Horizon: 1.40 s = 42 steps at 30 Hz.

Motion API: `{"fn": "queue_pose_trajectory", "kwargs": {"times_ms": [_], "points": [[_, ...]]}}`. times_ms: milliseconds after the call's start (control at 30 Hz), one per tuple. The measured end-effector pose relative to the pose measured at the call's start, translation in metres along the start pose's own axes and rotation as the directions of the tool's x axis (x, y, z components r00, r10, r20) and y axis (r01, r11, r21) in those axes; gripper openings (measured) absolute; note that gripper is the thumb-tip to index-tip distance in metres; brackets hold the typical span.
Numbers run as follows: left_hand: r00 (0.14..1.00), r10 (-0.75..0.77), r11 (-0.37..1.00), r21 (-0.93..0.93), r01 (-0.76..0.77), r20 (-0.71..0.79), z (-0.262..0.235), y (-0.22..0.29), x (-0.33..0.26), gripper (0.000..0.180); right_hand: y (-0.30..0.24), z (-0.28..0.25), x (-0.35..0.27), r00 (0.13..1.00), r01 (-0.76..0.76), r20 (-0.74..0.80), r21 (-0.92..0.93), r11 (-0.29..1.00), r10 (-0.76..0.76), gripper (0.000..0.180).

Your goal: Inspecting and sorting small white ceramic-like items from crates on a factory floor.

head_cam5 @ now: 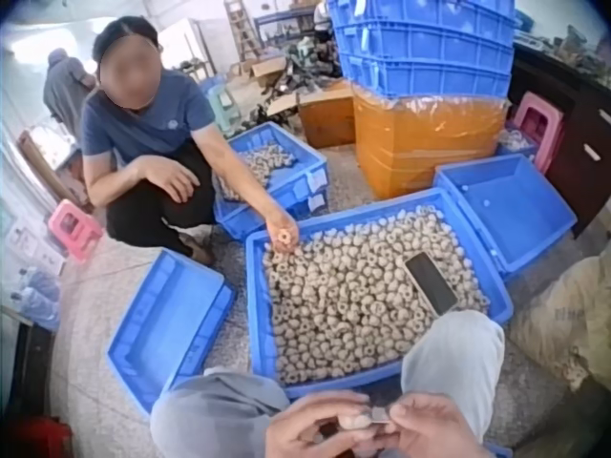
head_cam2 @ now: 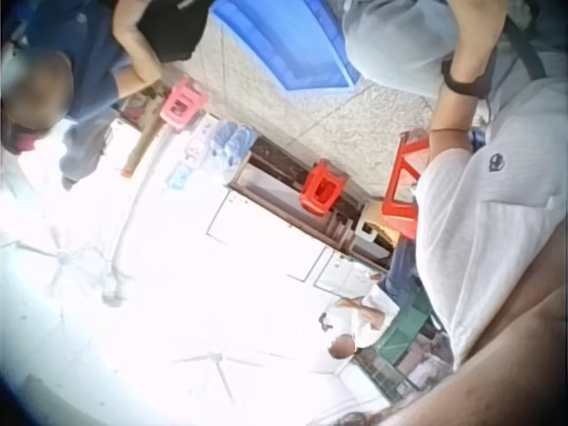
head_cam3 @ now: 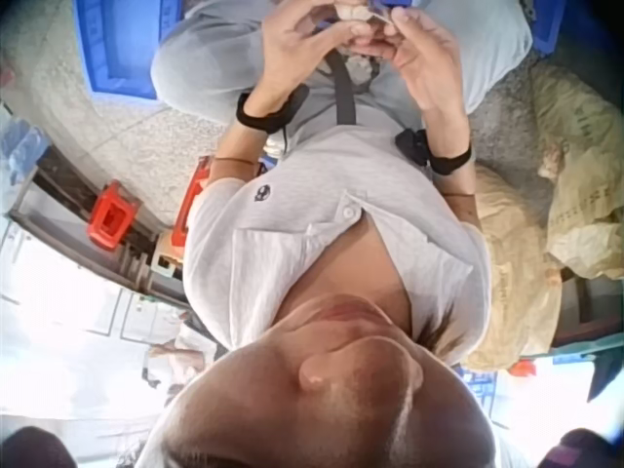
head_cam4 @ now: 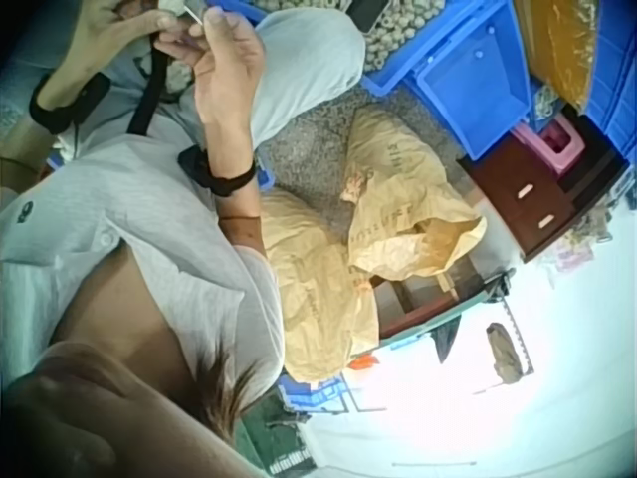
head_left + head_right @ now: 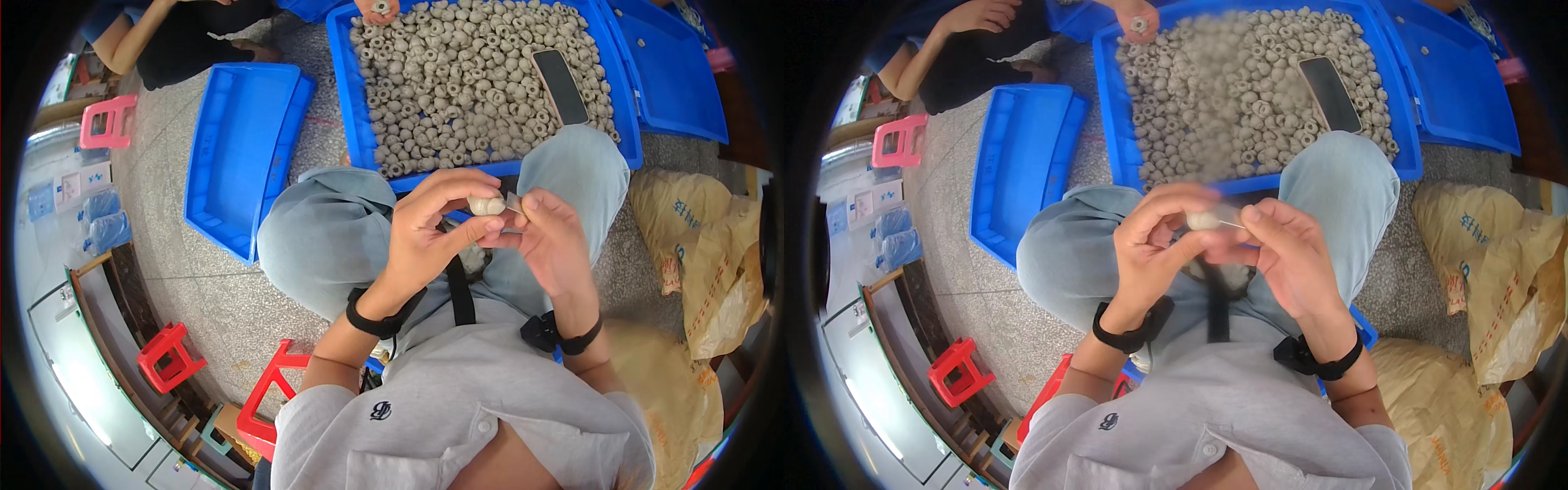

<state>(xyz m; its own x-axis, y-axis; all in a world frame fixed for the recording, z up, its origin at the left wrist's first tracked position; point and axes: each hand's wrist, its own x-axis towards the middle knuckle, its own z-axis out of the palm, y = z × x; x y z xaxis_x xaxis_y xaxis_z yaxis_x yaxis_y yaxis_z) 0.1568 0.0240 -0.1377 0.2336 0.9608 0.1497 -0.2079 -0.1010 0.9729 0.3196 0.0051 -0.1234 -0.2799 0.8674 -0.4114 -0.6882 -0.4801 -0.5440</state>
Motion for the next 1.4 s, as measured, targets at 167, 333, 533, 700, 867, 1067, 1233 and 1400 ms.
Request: {"fn": "queue_pose_trajectory", "kwargs": {"times_ms": [167,333,533,700,867,1067,1233,1400], "points": [[1.0,-0.012,1.0,-0.006,0.012,0.021,-0.0012,0.0006,0.0,0.028,-0.0004,0.0005,-0.0015,0.998,0.064,0.013,-0.12,0.991,-0.063,0.014],[0.999,-0.022,1.0,0.014,0.022,0.024,-0.001,0.0015,-0.0001,0.028,-0.0022,0.0009,-0.0025,0.995,0.096,0.033,-0.182,0.979,-0.092,0.014],[0.999,-0.021,1.0,0.003,0.021,0.026,-0.0002,0.0018,-0.0003,0.028,-0.0011,-0.002,-0.0023,0.995,0.098,0.041,-0.202,0.974,-0.091,0.014],[0.999,-0.012,0.999,0.037,0.011,0.031,-0.0002,0.0018,-0.0011,0.028,-0.0008,-0.0002,-0.0025,0.995,0.101,0.032,-0.193,0.976,-0.097,0.014],[0.999,0.02,0.998,0.056,-0.021,0.031,-0.0011,-0.0001,-0.0004,0.027,-0.0003,-0.0025,-0.0002,0.998,0.07,0.019,-0.163,0.984,-0.067,0.014],[1.0,0.013,0.999,0.043,-0.014,0.023,-0.0015,0.0018,0.0012,0.027,-0.0011,-0.0023,-0.0017,0.998,0.043,0.044,-0.087,0.995,-0.039,0.013],[1.0,0.012,0.999,0.041,-0.013,0.023,-0.0012,0.0002,-0.0001,0.026,-0.0019,-0.0017,-0.0033,0.999,0.044,0.025,-0.154,0.987,-0.041,0.013],[0.999,0.016,0.999,0.046,-0.018,0.033,-0.0017,0.0003,-0.0005,0.026,-0.0019,-0.0013,-0.003,0.997,0.065,0.056,-0.154,0.986,-0.057,0.013]]}}
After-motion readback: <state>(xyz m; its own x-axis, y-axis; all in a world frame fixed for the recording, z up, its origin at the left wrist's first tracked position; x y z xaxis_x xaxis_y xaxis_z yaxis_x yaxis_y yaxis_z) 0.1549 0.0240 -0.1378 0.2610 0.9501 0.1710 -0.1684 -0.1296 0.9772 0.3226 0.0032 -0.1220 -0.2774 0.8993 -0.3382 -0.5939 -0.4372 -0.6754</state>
